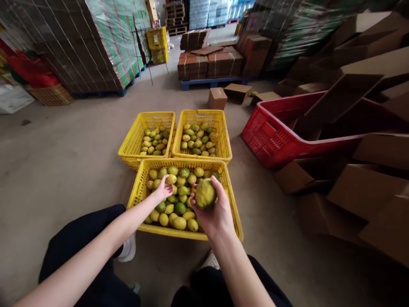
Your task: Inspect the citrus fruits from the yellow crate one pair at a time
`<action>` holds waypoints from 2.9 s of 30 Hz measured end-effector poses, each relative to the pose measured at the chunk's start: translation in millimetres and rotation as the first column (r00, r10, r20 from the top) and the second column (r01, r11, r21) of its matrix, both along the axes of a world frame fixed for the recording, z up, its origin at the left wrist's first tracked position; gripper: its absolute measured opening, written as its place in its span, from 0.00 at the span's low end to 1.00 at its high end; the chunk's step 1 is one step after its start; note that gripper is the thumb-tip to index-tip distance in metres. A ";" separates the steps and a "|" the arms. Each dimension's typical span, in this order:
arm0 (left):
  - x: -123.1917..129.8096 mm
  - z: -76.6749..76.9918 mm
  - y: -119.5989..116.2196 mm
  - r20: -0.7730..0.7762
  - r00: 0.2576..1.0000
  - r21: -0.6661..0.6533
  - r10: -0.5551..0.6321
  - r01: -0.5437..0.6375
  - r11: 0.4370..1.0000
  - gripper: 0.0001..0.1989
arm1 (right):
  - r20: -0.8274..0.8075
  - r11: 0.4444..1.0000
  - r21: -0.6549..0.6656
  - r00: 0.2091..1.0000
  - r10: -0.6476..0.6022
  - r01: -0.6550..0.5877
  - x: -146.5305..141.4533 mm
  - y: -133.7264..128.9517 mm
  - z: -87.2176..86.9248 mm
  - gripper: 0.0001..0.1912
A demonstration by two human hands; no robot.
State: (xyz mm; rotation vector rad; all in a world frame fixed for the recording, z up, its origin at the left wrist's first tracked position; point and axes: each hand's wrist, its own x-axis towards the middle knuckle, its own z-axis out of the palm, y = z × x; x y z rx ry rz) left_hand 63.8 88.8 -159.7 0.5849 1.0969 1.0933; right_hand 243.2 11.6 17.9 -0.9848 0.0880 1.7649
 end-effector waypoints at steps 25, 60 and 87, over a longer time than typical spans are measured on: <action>-88.2 193.3 -94.6 -0.455 0.890 0.563 0.026 0.265 0.783 0.27 | 0.177 0.793 0.547 0.963 0.206 -0.270 -73.9 -9.0 2.3 0.24; -99.8 191.0 -94.1 -0.532 0.738 0.780 0.416 0.234 0.581 0.25 | 0.466 0.574 0.769 0.861 -0.204 -0.281 -94.5 0.7 -6.1 0.31; -101.1 191.6 -90.3 0.144 0.988 0.254 0.063 -0.099 0.962 0.15 | 0.452 0.655 0.639 0.886 0.103 -0.402 -103.1 7.4 -8.4 0.16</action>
